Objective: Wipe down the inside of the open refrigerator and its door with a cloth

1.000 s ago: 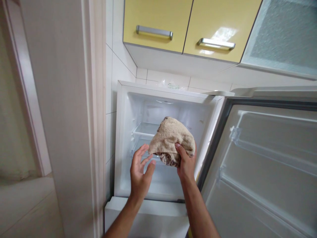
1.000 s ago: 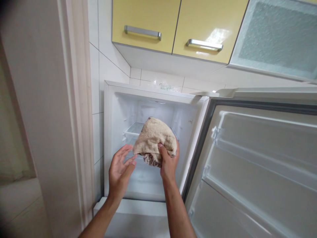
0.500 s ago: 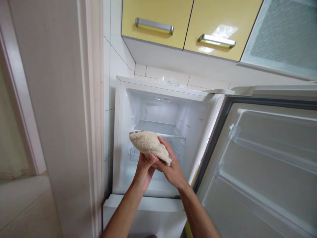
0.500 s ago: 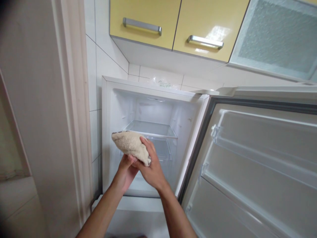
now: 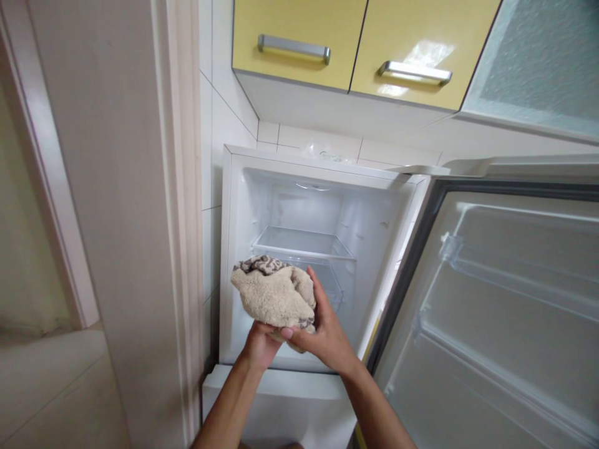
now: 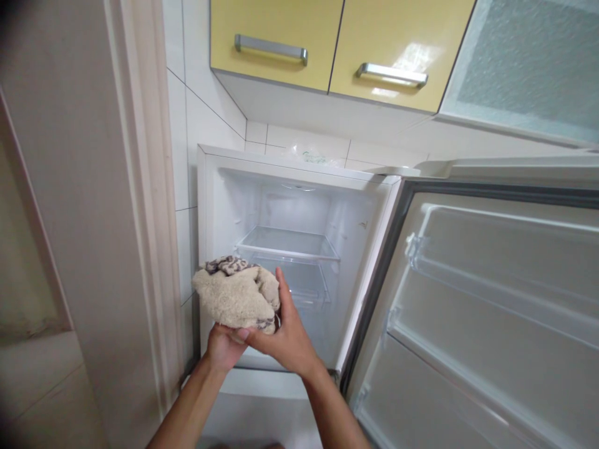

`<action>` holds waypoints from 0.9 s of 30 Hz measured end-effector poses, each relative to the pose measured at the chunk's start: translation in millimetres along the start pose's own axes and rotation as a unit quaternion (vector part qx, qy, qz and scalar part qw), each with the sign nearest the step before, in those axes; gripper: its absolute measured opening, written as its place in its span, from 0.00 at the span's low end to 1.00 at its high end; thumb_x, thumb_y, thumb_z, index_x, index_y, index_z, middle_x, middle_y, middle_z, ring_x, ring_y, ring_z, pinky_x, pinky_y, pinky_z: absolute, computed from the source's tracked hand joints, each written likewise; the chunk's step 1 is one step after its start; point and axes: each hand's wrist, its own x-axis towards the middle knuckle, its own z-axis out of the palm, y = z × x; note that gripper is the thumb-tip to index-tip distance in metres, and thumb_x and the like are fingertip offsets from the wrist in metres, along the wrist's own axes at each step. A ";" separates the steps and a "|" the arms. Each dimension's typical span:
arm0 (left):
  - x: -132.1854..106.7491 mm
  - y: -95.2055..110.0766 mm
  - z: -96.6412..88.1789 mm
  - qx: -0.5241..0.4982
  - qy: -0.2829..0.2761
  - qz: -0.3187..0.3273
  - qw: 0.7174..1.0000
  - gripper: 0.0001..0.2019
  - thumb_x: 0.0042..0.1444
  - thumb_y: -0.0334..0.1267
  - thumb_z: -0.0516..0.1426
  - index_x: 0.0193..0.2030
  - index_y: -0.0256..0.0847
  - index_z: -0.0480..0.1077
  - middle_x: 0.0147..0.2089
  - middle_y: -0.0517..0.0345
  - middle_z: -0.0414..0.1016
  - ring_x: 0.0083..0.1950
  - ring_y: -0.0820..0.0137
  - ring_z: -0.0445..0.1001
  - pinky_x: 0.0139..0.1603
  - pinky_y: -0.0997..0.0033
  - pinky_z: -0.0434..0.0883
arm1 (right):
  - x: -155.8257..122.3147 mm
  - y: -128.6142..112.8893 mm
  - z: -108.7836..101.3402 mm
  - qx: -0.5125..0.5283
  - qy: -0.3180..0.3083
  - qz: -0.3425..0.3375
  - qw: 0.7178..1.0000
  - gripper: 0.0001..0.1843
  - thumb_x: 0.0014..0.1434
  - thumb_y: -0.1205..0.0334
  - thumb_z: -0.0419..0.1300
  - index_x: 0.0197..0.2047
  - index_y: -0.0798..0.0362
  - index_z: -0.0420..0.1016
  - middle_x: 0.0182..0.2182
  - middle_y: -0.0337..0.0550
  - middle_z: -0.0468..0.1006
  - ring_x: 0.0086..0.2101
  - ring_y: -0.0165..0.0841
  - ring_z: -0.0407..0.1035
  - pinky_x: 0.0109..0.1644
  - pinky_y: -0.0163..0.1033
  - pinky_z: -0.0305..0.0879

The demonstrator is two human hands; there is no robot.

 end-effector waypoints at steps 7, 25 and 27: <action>3.4 22.2 -15.3 0.166 -0.092 0.000 0.982 0.31 0.35 0.45 0.73 0.51 0.49 0.79 0.51 0.48 0.83 0.63 0.44 0.73 0.67 0.38 0.67 | 5.3 -10.5 -4.6 0.050 -0.033 -0.036 0.998 0.50 0.46 0.52 0.75 0.69 0.46 0.61 0.62 0.47 0.73 0.58 0.41 0.70 0.62 0.47 0.69; 59.8 69.9 -63.4 0.616 0.202 0.424 0.632 0.33 0.60 0.42 0.60 0.71 0.38 0.57 0.72 0.34 0.62 0.76 0.49 0.56 0.75 0.40 0.57 | 181.5 58.2 -113.0 0.108 0.411 0.063 0.903 0.25 0.45 0.51 0.68 0.44 0.51 0.68 0.34 0.38 0.78 0.30 0.33 0.74 0.29 0.41 0.75; 74.4 75.2 -73.9 0.649 0.192 0.422 0.603 0.36 0.60 0.40 0.60 0.73 0.38 0.53 0.74 0.33 0.58 0.77 0.48 0.54 0.74 0.40 0.59 | 208.2 76.9 -125.2 0.056 0.423 0.066 0.902 0.24 0.47 0.52 0.65 0.46 0.51 0.66 0.34 0.38 0.77 0.30 0.32 0.74 0.30 0.41 0.74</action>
